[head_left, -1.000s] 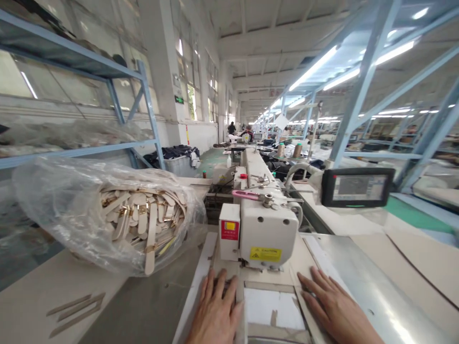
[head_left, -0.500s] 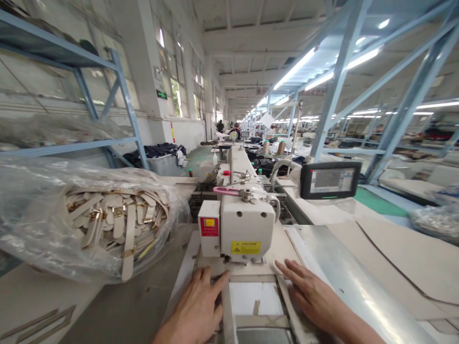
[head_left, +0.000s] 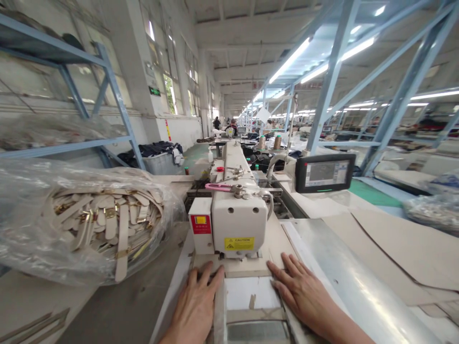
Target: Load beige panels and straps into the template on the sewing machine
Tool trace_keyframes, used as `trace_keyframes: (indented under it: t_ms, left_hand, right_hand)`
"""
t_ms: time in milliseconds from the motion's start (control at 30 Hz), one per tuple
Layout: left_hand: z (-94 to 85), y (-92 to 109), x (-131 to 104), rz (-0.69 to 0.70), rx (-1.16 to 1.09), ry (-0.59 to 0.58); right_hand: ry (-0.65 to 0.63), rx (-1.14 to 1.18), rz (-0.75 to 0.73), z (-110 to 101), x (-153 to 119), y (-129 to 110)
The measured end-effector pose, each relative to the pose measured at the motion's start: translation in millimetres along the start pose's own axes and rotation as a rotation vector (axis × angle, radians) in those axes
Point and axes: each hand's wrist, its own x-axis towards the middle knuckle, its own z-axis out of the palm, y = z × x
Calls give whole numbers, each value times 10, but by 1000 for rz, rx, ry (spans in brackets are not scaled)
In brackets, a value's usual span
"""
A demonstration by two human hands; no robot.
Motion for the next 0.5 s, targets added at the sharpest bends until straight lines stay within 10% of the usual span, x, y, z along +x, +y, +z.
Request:
trace_keyframes:
  t_ms: [367, 500]
  left_hand:
    - [-29, 11, 5, -61, 42, -61]
    - [-45, 7, -35, -53, -127, -32]
  right_hand:
    - [3, -5, 0, 97, 9, 88]
    - [156, 35, -37, 419, -18, 270]
